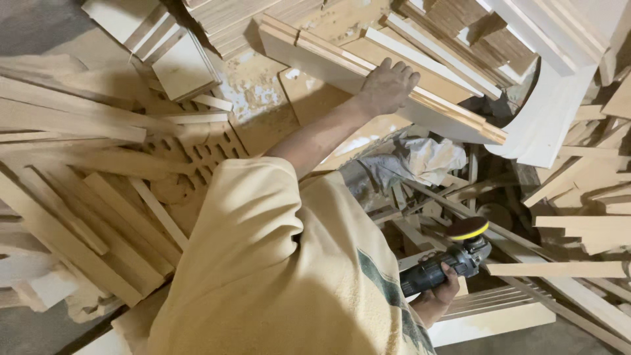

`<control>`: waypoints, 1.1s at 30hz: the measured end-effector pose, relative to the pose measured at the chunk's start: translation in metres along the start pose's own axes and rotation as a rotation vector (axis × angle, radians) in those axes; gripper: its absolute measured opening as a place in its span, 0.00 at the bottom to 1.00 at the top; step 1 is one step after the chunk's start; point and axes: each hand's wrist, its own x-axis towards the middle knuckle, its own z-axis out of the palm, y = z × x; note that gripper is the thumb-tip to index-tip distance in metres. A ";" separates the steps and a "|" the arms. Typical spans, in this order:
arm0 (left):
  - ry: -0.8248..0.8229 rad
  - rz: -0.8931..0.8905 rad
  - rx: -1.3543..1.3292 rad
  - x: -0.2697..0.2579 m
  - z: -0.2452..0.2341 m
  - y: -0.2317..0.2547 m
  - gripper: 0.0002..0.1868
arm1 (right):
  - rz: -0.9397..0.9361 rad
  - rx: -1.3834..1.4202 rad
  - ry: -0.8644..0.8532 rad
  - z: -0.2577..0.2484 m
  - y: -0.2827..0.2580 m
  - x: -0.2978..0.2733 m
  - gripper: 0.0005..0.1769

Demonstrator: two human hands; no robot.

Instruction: The person sands various pieces of wooden furniture trim and components using an electric sander, handling and rotating each piece to reach different edges and surfaces.

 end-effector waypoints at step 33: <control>1.005 -0.661 -0.237 -0.136 0.033 -0.146 0.11 | -0.006 0.055 -0.284 -0.041 0.018 0.062 0.22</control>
